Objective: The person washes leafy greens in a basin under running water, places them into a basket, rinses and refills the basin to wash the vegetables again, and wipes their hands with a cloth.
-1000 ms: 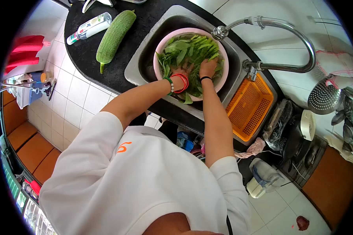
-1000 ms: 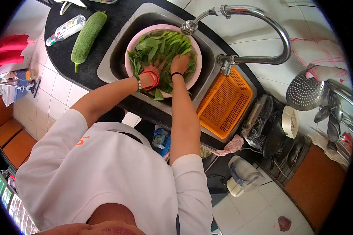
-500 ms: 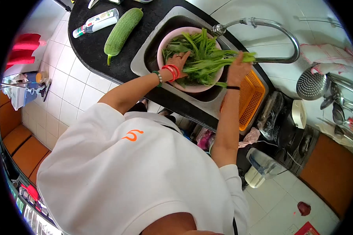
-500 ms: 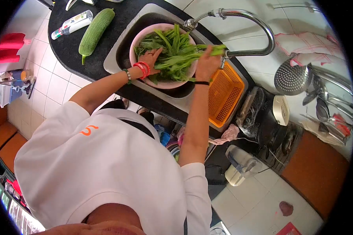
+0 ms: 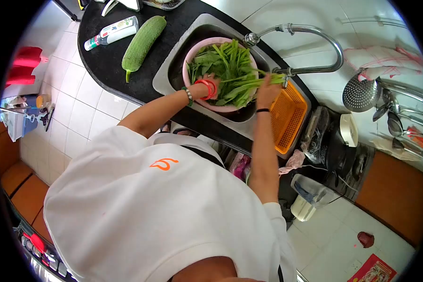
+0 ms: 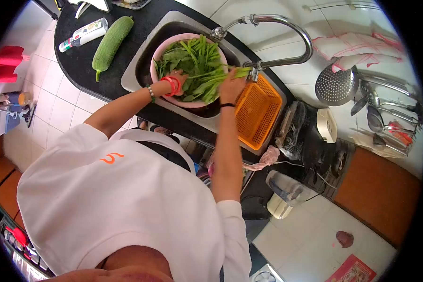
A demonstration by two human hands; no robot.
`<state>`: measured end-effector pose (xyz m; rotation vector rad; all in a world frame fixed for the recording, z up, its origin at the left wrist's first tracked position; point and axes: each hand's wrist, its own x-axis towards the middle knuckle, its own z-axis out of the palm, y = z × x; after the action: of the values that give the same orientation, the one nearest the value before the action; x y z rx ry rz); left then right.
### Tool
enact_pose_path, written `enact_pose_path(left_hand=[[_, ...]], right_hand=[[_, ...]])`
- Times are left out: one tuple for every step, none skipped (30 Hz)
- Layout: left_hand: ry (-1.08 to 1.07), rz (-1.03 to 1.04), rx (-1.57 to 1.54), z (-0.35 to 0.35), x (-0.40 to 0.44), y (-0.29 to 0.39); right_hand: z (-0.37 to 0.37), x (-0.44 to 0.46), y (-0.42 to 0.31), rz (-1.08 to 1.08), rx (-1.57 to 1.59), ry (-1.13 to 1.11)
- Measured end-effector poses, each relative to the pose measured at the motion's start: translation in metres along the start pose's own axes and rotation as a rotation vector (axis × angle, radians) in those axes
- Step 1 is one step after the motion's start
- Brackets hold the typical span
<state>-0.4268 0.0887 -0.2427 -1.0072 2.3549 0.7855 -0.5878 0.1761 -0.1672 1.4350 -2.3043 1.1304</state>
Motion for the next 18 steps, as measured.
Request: enact_pose_path(left_hand=[[-0.072,-0.029,-0.054,-0.010,-0.004,0.004],[0.123,0.013,-0.144,-0.019,-0.011,0.006],[0.110,0.023,-0.142,-0.017,-0.005,0.009],[0.194,0.022,-0.372,-0.018,0.006,0.011],[0.277,0.018,-0.605,-0.016,0.018,0.013],[0.320,0.009,-0.647,-0.005,0.035,0.022],[0.317,0.007,-0.648,0.004,0.050,0.030],[0.325,0.050,-0.518,0.012,0.064,0.039],[0.331,0.093,-0.387,0.016,0.072,0.045],[0.367,0.142,-0.240,0.014,0.060,0.052],[0.363,0.141,-0.241,0.017,0.059,0.056],[0.354,0.137,-0.179,0.022,0.059,0.060],[0.344,0.130,-0.118,0.028,0.063,0.063],[0.488,0.143,-0.218,0.045,0.070,0.063],[0.487,0.138,-0.214,0.043,0.068,0.065],[0.627,0.024,-0.548,0.040,0.059,0.068],[0.757,-0.094,-0.881,0.039,0.054,0.070],[1.031,-0.137,-0.991,0.045,0.060,0.069]], right_hand=[[-0.018,0.021,-0.004,0.079,-0.020,0.017],[-0.039,0.039,0.000,0.162,-0.049,0.032],[-0.059,0.057,0.018,0.022,-0.086,0.033],[-0.084,0.071,0.020,-0.009,-0.171,0.042],[-0.099,0.080,0.044,-0.089,-0.262,0.149],[-0.132,0.091,0.016,-0.020,-0.062,0.058],[-0.154,0.094,0.002,0.037,-0.047,0.054],[-0.175,0.102,0.014,-0.023,-0.065,0.033],[-0.189,0.102,-0.001,-0.013,-0.040,0.095],[-0.205,0.103,0.008,-0.003,-0.127,0.074],[-0.215,0.102,0.017,-0.001,-0.127,0.071],[-0.222,0.101,0.025,0.002,-0.148,0.061],[-0.227,0.101,0.036,0.005,-0.166,0.050],[-0.230,0.099,0.060,0.092,-0.284,-0.066],[-0.224,0.094,0.081,0.093,-0.278,-0.068],[-0.211,0.088,0.104,0.109,-0.365,-0.156],[-0.197,0.077,0.129,0.127,-0.452,-0.244],[-0.176,0.059,0.165,0.280,-0.428,-0.344]])
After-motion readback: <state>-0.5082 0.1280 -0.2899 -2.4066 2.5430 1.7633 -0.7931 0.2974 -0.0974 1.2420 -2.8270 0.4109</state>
